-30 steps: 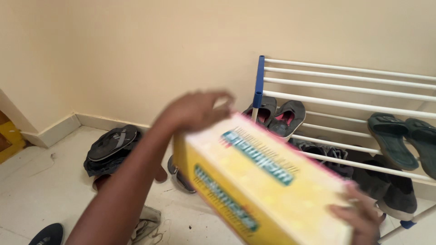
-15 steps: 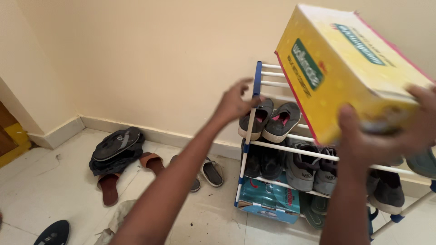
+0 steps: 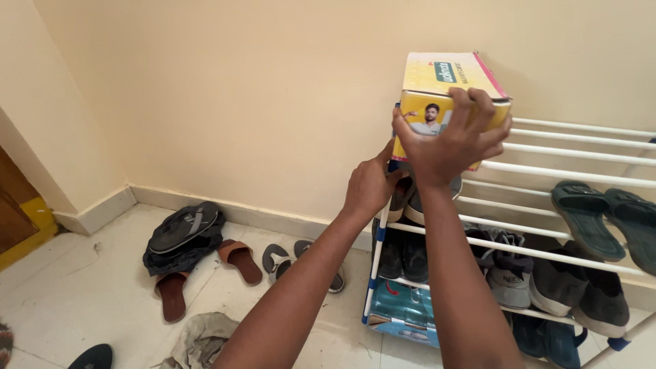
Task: The person retrieves a pair of black shoes from a plastic bag and wipes them with a cloth. They then place the shoes back into the bag and put the bag on a shoe rack.
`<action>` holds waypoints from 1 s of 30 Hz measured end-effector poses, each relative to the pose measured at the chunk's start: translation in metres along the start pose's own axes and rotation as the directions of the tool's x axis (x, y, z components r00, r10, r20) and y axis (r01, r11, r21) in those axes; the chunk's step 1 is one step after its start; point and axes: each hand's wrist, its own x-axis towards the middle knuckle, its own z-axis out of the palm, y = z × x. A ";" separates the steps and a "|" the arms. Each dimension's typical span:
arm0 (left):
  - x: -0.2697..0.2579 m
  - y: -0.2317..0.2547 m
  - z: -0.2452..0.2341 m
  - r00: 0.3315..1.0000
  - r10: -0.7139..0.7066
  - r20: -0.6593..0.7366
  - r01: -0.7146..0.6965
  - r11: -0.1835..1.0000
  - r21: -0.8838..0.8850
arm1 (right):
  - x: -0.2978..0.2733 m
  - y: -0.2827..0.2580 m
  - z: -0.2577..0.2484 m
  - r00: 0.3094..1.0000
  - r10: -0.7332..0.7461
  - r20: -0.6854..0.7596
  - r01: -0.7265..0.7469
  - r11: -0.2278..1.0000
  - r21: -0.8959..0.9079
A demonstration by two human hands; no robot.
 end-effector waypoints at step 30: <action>-0.010 -0.004 0.009 0.998 -0.013 -0.054 0.015 1.000 0.021 | -0.015 0.031 0.005 0.967 -0.152 0.203 0.146 0.988 0.043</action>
